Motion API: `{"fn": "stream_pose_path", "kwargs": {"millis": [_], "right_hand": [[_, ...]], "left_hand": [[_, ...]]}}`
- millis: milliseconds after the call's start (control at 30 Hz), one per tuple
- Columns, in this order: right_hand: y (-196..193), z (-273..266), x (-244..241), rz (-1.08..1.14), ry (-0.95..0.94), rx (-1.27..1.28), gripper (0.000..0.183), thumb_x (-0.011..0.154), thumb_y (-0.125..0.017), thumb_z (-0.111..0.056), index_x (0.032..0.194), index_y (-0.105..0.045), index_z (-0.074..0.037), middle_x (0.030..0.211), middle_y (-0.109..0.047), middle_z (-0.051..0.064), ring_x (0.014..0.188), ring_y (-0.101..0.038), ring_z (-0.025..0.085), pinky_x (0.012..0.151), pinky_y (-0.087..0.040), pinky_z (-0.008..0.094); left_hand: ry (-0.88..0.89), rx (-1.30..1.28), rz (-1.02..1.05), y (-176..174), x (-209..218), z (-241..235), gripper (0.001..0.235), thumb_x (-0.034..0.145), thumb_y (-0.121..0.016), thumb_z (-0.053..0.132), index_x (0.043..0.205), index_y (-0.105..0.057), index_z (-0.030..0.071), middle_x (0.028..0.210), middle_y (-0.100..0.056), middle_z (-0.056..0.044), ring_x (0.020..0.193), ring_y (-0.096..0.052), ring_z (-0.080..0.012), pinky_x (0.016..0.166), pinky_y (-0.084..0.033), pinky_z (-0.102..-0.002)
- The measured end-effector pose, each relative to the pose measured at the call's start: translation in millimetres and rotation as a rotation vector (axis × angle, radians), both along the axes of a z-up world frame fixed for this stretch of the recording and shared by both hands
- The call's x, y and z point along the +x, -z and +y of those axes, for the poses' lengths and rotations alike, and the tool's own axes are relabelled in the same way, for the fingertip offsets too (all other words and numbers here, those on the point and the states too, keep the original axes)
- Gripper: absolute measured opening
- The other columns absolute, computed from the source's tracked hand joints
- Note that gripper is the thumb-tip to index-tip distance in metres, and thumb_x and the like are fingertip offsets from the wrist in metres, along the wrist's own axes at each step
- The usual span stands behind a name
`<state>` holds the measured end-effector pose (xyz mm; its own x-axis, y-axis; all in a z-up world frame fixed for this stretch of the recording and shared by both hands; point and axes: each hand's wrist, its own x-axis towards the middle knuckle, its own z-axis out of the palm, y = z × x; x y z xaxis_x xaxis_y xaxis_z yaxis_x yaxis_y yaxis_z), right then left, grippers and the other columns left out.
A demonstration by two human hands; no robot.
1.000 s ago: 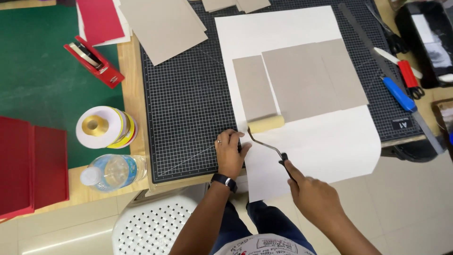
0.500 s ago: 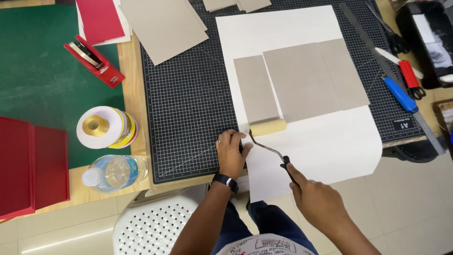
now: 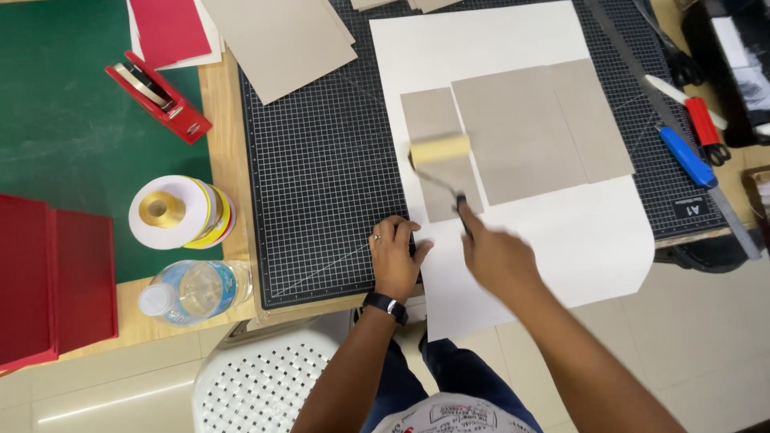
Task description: Arranging and gluing cardboard pieces onto a white sheet of paper to create a structure.
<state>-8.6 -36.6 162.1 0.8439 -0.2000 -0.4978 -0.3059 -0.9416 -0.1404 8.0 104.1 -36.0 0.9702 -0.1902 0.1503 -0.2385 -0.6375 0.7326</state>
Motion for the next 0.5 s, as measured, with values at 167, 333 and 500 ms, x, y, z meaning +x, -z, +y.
{"fn": "stream_pose_path", "kwargs": {"millis": [167,333,500], "right_hand": [[34.7,-18.3,-92.3,0.114,0.0,-0.094,0.06,0.104,-0.036,-0.041,0.163,-0.024,-0.036,0.082,-0.073,0.011,0.072,-0.071,0.036,0.062,-0.056,0.048],[43.4,-26.8,-128.6,0.178,0.002,-0.155,0.061,0.104,-0.038,-0.045,0.162,-0.02,-0.045,0.077,-0.071,0.002,0.065,-0.068,0.027,0.054,-0.05,0.039],[22.0,-27.6,-122.3,0.177,0.007,-0.104,0.059,0.103,-0.039,-0.044,0.161,-0.024,-0.043,0.074,-0.072,0.004,0.064,-0.069,0.028,0.056,-0.053,0.041]], "left_hand": [[-0.02,-0.028,-0.143,20.6,2.8,-1.1,0.032,0.089,-0.08,0.033,0.113,-0.067,0.016,0.121,-0.055,-0.01,0.116,-0.052,-0.0335,0.096,-0.042,-0.05],[-0.006,-0.03,-0.081,20.0,3.0,0.3,0.043,0.083,-0.082,0.041,0.116,-0.067,0.018,0.122,-0.054,-0.008,0.119,-0.052,-0.032,0.103,-0.04,-0.051],[0.007,-0.033,-0.054,19.0,2.0,2.4,0.044,0.086,-0.076,0.048,0.116,-0.067,0.017,0.122,-0.053,-0.008,0.119,-0.05,-0.0314,0.1,-0.04,-0.049]]}}
